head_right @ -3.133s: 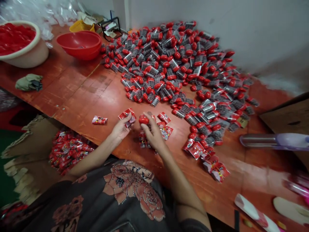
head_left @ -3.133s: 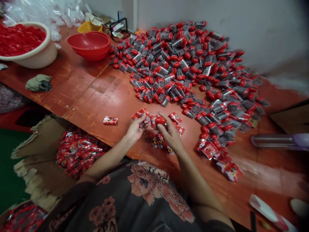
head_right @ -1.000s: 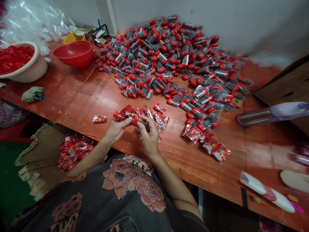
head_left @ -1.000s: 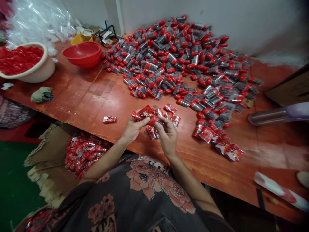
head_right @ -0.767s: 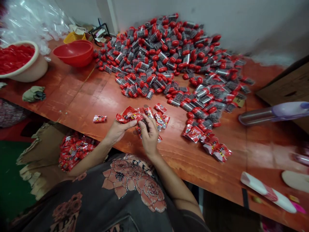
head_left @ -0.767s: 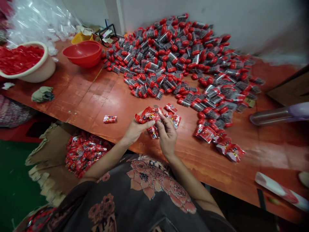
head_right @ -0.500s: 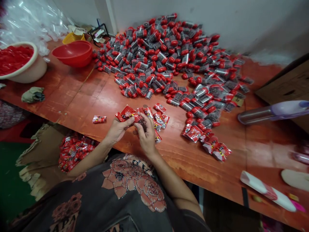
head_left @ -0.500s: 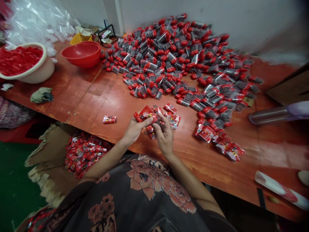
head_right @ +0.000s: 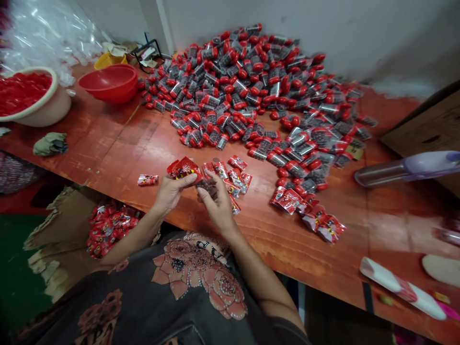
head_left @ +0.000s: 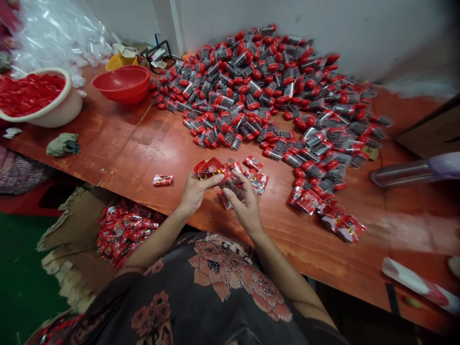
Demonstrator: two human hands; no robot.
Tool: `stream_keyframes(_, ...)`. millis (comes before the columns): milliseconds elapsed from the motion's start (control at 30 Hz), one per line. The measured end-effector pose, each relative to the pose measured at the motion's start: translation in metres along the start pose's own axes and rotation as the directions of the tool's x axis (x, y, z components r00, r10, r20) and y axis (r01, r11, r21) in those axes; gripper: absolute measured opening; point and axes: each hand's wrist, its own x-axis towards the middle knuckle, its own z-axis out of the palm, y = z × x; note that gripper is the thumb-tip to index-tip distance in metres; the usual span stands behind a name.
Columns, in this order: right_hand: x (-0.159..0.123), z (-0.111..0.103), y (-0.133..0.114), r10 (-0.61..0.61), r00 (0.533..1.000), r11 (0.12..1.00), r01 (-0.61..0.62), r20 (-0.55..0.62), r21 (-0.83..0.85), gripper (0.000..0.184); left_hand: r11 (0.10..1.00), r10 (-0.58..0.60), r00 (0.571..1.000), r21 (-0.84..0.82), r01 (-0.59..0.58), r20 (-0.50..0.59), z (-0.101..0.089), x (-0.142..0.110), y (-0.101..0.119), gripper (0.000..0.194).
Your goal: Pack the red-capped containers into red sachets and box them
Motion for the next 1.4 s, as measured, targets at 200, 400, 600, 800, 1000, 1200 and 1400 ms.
stream_keyframes(200, -0.001, 0.0, 0.0, 0.025, 0.999, 0.997, -0.023, -0.024, 0.068, 0.047, 0.993, -0.018, 0.998, 0.117, 0.011, 0.063, -0.005, 0.001, -0.005, 0.027)
stream_keyframes(400, -0.002, 0.0, 0.005, -0.018, 0.998, 1.0, 0.02, -0.065, 0.022, 0.031, 0.997, 0.063, 0.998, 0.037, -0.063, 0.012, -0.006, 0.005, -0.003, 0.048)
stream_keyframes(600, -0.003, 0.006, 0.004, 0.144, 0.986, 0.977, -0.129, -0.078, 0.17, 0.029, 1.0, -0.012, 0.998, 0.022, 0.011, 0.069, -0.003, 0.002, -0.008, 0.026)
stream_keyframes(800, 0.003, 0.0, 0.003, 0.132, 0.991, 0.986, -0.132, 0.006, 0.104, 0.053, 0.998, 0.032, 0.999, -0.044, -0.033, -0.031, -0.003, 0.004, -0.017, 0.034)
stream_keyframes(1000, 0.005, -0.008, 0.012, 0.126, 0.991, 0.992, -0.126, 0.036, -0.017, 0.057, 1.0, -0.016, 1.0, -0.011, 0.016, 0.001, -0.001, 0.0, -0.016, 0.047)
stream_keyframes(1200, 0.01, -0.019, 0.011, 0.098, 0.99, 0.99, -0.087, 0.1, -0.113, 0.055, 1.0, -0.027, 1.0, 0.008, 0.027, 0.014, -0.009, 0.005, -0.016, 0.036)
stream_keyframes(1400, 0.016, -0.017, 0.013, 0.128, 0.991, 0.989, -0.131, -0.041, -0.066, 0.033, 0.988, -0.152, 0.988, -0.013, 0.152, 0.033, -0.013, 0.006, -0.032, 0.033)
